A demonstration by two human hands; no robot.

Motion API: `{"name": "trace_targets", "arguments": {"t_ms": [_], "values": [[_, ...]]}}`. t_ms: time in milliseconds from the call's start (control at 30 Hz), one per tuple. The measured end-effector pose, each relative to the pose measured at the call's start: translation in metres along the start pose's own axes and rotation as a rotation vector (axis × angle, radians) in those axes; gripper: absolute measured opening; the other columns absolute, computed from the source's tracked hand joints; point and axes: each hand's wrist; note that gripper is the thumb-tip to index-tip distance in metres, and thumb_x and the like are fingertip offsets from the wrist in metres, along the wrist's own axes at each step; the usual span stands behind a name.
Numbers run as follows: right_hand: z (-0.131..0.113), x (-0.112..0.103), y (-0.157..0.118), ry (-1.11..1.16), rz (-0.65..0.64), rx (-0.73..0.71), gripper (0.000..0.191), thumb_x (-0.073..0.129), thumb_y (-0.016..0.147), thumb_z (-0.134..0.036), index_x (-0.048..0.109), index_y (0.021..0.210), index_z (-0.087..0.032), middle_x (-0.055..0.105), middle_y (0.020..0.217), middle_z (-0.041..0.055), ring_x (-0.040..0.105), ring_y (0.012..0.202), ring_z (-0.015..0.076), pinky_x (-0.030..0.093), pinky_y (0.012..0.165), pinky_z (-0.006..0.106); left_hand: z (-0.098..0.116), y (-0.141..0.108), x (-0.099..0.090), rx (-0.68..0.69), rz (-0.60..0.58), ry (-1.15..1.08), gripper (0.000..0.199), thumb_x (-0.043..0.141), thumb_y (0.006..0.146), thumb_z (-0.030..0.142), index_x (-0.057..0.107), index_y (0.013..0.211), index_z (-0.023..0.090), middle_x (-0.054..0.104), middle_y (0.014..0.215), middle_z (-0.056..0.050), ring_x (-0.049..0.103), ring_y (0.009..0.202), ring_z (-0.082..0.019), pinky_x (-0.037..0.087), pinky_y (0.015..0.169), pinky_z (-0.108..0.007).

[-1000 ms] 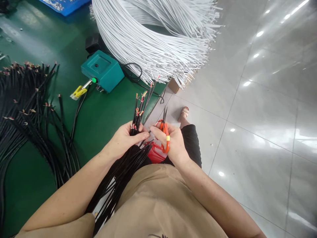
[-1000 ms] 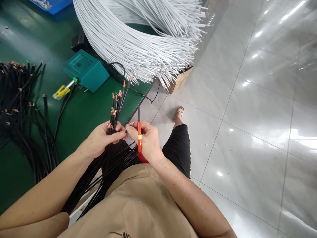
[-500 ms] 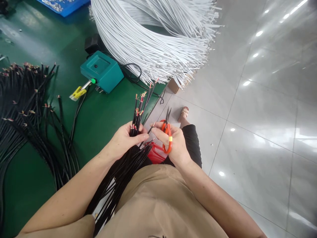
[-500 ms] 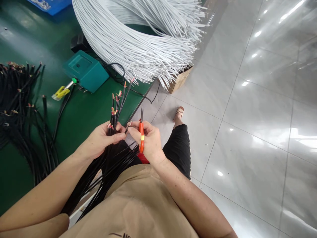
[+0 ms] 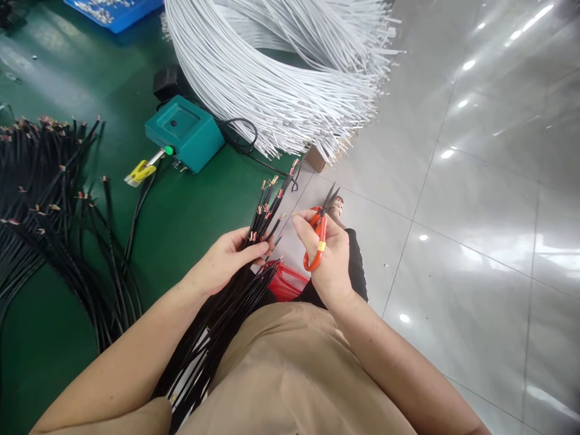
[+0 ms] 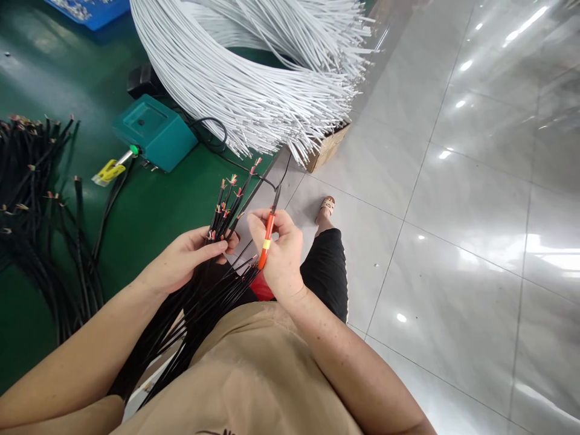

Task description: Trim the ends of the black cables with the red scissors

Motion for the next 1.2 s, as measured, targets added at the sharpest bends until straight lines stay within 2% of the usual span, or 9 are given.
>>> {"name": "trace_targets", "arguments": {"t_ms": [100, 200, 300, 433, 600, 800, 933, 1100, 1200], "values": [[0.000, 0.002, 0.003, 0.037, -0.047, 0.055, 0.019, 0.064, 0.077, -0.039, 0.066, 0.077, -0.021, 0.056, 0.068, -0.0025, 0.048, 0.065, 0.0116, 0.041, 0.065, 0.027, -0.002, 0.000, 0.001, 0.000, 0.012, 0.019, 0.027, 0.071, 0.076, 0.033, 0.067, 0.098, 0.017, 0.065, 0.082, -0.002, 0.059, 0.072, -0.012, 0.049, 0.068, -0.025], [0.002, 0.004, 0.005, 0.083, -0.108, 0.107, 0.021, 0.063, 0.076, -0.039, 0.063, 0.068, -0.020, 0.053, 0.062, -0.0024, 0.047, 0.062, 0.0116, 0.040, 0.062, 0.027, -0.003, 0.000, 0.002, 0.001, -0.004, -0.005, 0.027, 0.073, 0.074, 0.032, 0.067, 0.095, 0.016, 0.067, 0.082, -0.003, 0.061, 0.071, -0.013, 0.050, 0.071, -0.027], [0.004, 0.003, 0.006, 0.105, -0.148, 0.149, 0.024, 0.064, 0.075, -0.038, 0.058, 0.062, -0.019, 0.051, 0.059, -0.0023, 0.047, 0.058, 0.0112, 0.039, 0.058, 0.026, -0.003, 0.000, 0.003, -0.009, -0.009, -0.069, 0.026, 0.071, 0.076, 0.032, 0.065, 0.095, 0.015, 0.070, 0.083, -0.005, 0.065, 0.077, -0.015, 0.052, 0.080, -0.031], [0.006, 0.001, 0.005, 0.128, -0.195, 0.201, 0.026, 0.063, 0.077, -0.037, 0.054, 0.060, -0.020, 0.051, 0.059, -0.0017, 0.046, 0.057, 0.0110, 0.038, 0.055, 0.026, -0.002, 0.002, 0.002, -0.008, 0.038, -0.121, 0.024, 0.070, 0.077, 0.031, 0.062, 0.094, 0.016, 0.072, 0.087, -0.005, 0.068, 0.082, -0.017, 0.051, 0.088, -0.035], [0.008, 0.003, 0.003, 0.194, -0.256, 0.199, 0.025, 0.062, 0.079, -0.037, 0.055, 0.062, -0.020, 0.052, 0.061, -0.0015, 0.048, 0.059, 0.0113, 0.039, 0.057, 0.027, 0.000, 0.001, 0.001, 0.047, 0.034, -0.041, 0.021, 0.071, 0.076, 0.029, 0.058, 0.086, 0.017, 0.069, 0.086, -0.002, 0.068, 0.091, -0.018, 0.048, 0.092, -0.034], [0.010, 0.002, 0.001, 0.302, -0.270, 0.171, 0.031, 0.062, 0.079, -0.038, 0.053, 0.056, -0.020, 0.051, 0.063, 0.0003, 0.052, 0.069, 0.0148, 0.044, 0.069, 0.029, 0.002, 0.000, 0.002, 0.063, 0.073, 0.020, 0.025, 0.074, 0.072, 0.028, 0.053, 0.078, 0.018, 0.065, 0.082, 0.001, 0.067, 0.088, -0.017, 0.049, 0.086, -0.032], [0.016, 0.002, -0.003, 0.393, -0.211, 0.201, 0.029, 0.062, 0.080, -0.041, 0.055, 0.060, -0.020, 0.052, 0.067, 0.0000, 0.052, 0.068, 0.0140, 0.045, 0.068, 0.029, 0.001, 0.001, 0.002, 0.078, 0.097, 0.037, 0.026, 0.075, 0.071, 0.029, 0.052, 0.077, 0.018, 0.066, 0.082, 0.000, 0.067, 0.088, -0.018, 0.049, 0.083, -0.031], [0.018, 0.008, -0.008, 0.323, -0.224, 0.198, 0.021, 0.069, 0.074, -0.038, 0.060, 0.067, -0.020, 0.054, 0.063, -0.0012, 0.056, 0.072, 0.0147, 0.044, 0.072, 0.029, -0.002, 0.000, 0.001, 0.118, 0.172, 0.144, 0.026, 0.077, 0.067, 0.031, 0.057, 0.078, 0.018, 0.065, 0.082, 0.000, 0.066, 0.087, -0.019, 0.049, 0.079, -0.029], [0.019, 0.010, -0.008, 0.290, -0.158, 0.163, 0.017, 0.071, 0.073, -0.034, 0.063, 0.068, -0.020, 0.057, 0.064, -0.0018, 0.054, 0.070, 0.0129, 0.044, 0.072, 0.028, -0.001, -0.001, -0.002, 0.101, 0.112, 0.173, 0.029, 0.077, 0.067, 0.030, 0.061, 0.088, 0.018, 0.067, 0.096, -0.003, 0.064, 0.091, -0.018, 0.049, 0.083, -0.030]]}}
Point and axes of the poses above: each hand's wrist, its own y-axis towards the middle knuckle, its own x-axis out of the palm, z = x × y
